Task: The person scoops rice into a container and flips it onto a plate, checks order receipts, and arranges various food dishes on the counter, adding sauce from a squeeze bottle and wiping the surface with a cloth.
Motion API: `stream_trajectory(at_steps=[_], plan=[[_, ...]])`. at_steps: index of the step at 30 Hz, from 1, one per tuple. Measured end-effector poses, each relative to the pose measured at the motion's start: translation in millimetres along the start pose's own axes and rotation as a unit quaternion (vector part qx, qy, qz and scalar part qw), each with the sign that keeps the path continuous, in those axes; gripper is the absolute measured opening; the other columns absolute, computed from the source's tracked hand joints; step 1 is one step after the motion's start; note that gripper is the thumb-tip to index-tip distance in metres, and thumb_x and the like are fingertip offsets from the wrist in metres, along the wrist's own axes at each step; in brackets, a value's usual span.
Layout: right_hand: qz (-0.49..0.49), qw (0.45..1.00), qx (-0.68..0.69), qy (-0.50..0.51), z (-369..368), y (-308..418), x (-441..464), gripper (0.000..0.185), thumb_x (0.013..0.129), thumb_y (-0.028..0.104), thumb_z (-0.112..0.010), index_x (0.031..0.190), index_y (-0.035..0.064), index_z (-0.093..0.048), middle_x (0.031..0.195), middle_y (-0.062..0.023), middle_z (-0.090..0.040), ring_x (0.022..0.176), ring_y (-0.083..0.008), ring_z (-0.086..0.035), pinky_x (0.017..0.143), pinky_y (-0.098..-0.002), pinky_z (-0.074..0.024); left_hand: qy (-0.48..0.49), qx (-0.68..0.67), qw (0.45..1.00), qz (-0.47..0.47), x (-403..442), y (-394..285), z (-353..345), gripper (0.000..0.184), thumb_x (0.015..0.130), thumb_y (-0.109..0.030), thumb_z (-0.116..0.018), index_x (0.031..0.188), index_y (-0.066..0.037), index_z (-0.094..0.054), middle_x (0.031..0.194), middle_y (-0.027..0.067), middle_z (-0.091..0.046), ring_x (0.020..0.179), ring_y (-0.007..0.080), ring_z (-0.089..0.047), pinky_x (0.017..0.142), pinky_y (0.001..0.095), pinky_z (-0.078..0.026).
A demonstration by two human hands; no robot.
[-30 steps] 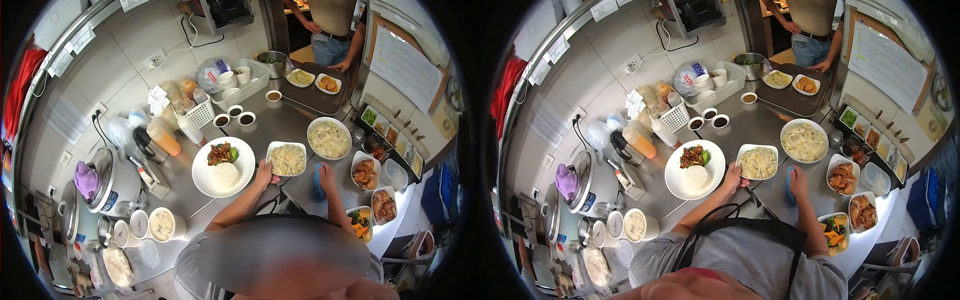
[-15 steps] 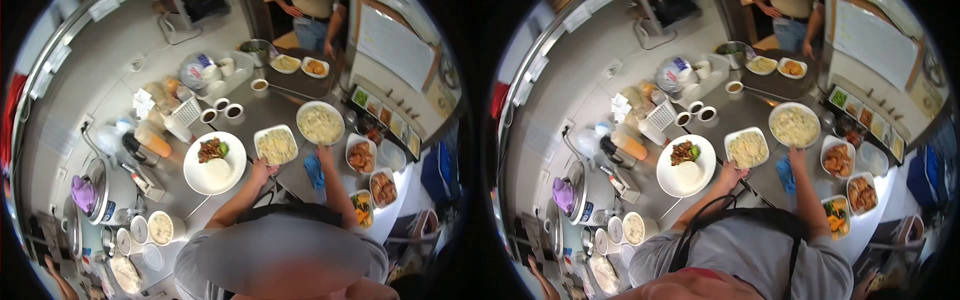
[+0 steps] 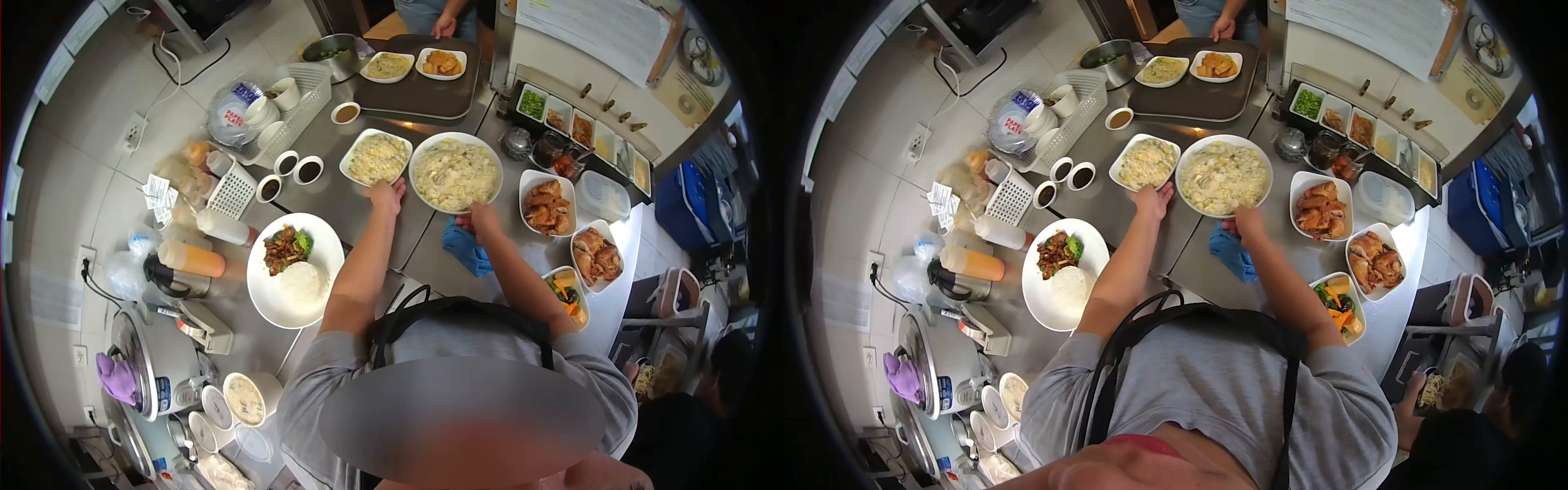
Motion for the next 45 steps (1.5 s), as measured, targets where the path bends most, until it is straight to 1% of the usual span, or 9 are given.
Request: stream_trajectory(at_steps=[5, 9, 12, 15, 21, 26, 32, 41, 45], plan=[[-0.041, 0.996, -0.069, 0.038, -11.9, 2.5, 6.0, 0.023, 0.080, 0.020, -0.037, 0.092, 0.0032, -0.046, 0.069, -0.0084, -0.058, 0.051, -0.0143, -0.055, 0.045, -0.0244, -0.0429, -0.022, 0.032, 0.999, -0.011, 38.3, 3.0, -14.0, 0.034, 0.082, -0.013, -0.035, 0.113, -0.010, -0.021, 0.096, 0.0179, -0.047, 0.079, 0.0286, -0.054, 0.062, 0.0402, -0.049], [-0.032, 0.998, -0.045, 0.043, -17.3, 5.5, 19.0, 0.030, 0.079, 0.024, -0.040, 0.098, 0.0019, -0.045, 0.074, -0.0107, -0.057, 0.052, -0.0151, -0.056, 0.044, -0.0262, -0.0443, 0.091, 0.078, 0.992, 0.048, 19.2, -3.8, -28.1, 0.040, 0.085, -0.031, -0.038, 0.114, -0.007, -0.022, 0.095, 0.0178, -0.046, 0.078, 0.0272, -0.054, 0.062, 0.0380, -0.048], [0.012, 0.977, -0.209, 0.047, -11.2, 33.3, -6.8, 0.039, 0.076, 0.030, -0.047, 0.104, 0.0033, -0.044, 0.084, -0.0128, -0.056, 0.069, -0.0207, -0.057, 0.057, -0.0330, -0.0469, 0.112, 0.112, 0.982, 0.101, -14.1, 0.1, -26.4, 0.041, 0.085, -0.039, -0.036, 0.111, -0.007, -0.031, 0.091, 0.0144, -0.049, 0.073, 0.0236, -0.054, 0.059, 0.0338, -0.047], [0.248, 0.785, -0.556, -0.116, -5.4, 60.4, -59.6, 0.048, 0.069, 0.032, -0.056, 0.106, 0.0028, -0.045, 0.098, -0.0147, -0.051, 0.088, -0.0254, -0.052, 0.066, -0.0386, -0.0436, 0.108, 0.201, 0.969, 0.092, -34.7, 11.3, -13.8, 0.040, 0.085, -0.042, -0.032, 0.105, -0.008, -0.041, 0.082, 0.0084, -0.053, 0.065, 0.0171, -0.053, 0.054, 0.0277, -0.044], [0.447, 0.605, -0.653, -0.092, -53.4, 29.5, -131.8, 0.028, 0.071, 0.018, -0.050, 0.099, 0.0132, -0.053, 0.108, -0.0110, -0.046, 0.098, -0.0283, -0.045, 0.078, -0.0373, -0.0384, 0.114, 0.391, 0.913, -0.009, -54.8, 10.1, -42.9, 0.031, 0.085, -0.032, -0.034, 0.092, -0.003, -0.042, 0.070, 0.0074, -0.053, 0.047, 0.0116, -0.051, 0.039, 0.0229, -0.039], [0.339, 0.820, -0.447, -0.111, -0.2, 80.6, -84.4, 0.023, 0.073, 0.012, -0.048, 0.095, 0.0107, -0.052, 0.097, -0.0147, -0.051, 0.086, -0.0333, -0.049, 0.073, -0.0400, -0.0408, 0.116, 0.423, 0.893, -0.098, -41.8, -1.6, -44.2, 0.025, 0.084, -0.025, -0.036, 0.087, 0.000, -0.041, 0.065, 0.0116, -0.052, 0.042, 0.0155, -0.050, 0.037, 0.0266, -0.040], [0.480, 0.758, -0.423, -0.128, -5.9, 211.2, -22.4, 0.025, 0.074, 0.023, -0.052, 0.096, 0.0110, -0.054, 0.084, -0.0166, -0.054, 0.078, -0.0349, -0.052, 0.069, -0.0399, -0.0427, 0.132, 0.443, 0.871, -0.169, -47.3, -23.2, -22.8, 0.025, 0.083, -0.021, -0.036, 0.086, 0.002, -0.044, 0.064, 0.0144, -0.052, 0.043, 0.0203, -0.051, 0.039, 0.0299, -0.040], [0.284, 0.684, -0.655, 0.150, -130.6, 148.4, 91.9, 0.029, 0.075, 0.027, -0.045, 0.100, 0.0157, -0.053, 0.104, -0.0098, -0.052, 0.095, -0.0260, -0.049, 0.079, -0.0385, -0.0396, 0.114, 0.513, 0.806, -0.273, -48.1, -42.5, -13.4, 0.028, 0.082, -0.022, -0.036, 0.086, 0.003, -0.049, 0.076, 0.0225, -0.053, 0.070, 0.0367, -0.051, 0.063, 0.0387, -0.040], [0.290, 0.714, -0.634, 0.064, -80.0, 149.5, 88.9, 0.031, 0.076, 0.029, -0.045, 0.099, 0.0096, -0.053, 0.101, -0.0134, -0.053, 0.093, -0.0295, -0.050, 0.077, -0.0391, -0.0403, 0.100, 0.485, 0.831, -0.252, -44.0, -37.5, -7.9, 0.030, 0.082, -0.023, -0.037, 0.089, 0.003, -0.050, 0.082, 0.0250, -0.052, 0.078, 0.0408, -0.048, 0.067, 0.0406, -0.038]])
Point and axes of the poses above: each hand's wrist, its own x-axis towards the middle knuckle, its own z-axis out of the back of the hand, y = z × x, the point moved 10 cm from there along x, towards the middle knuckle
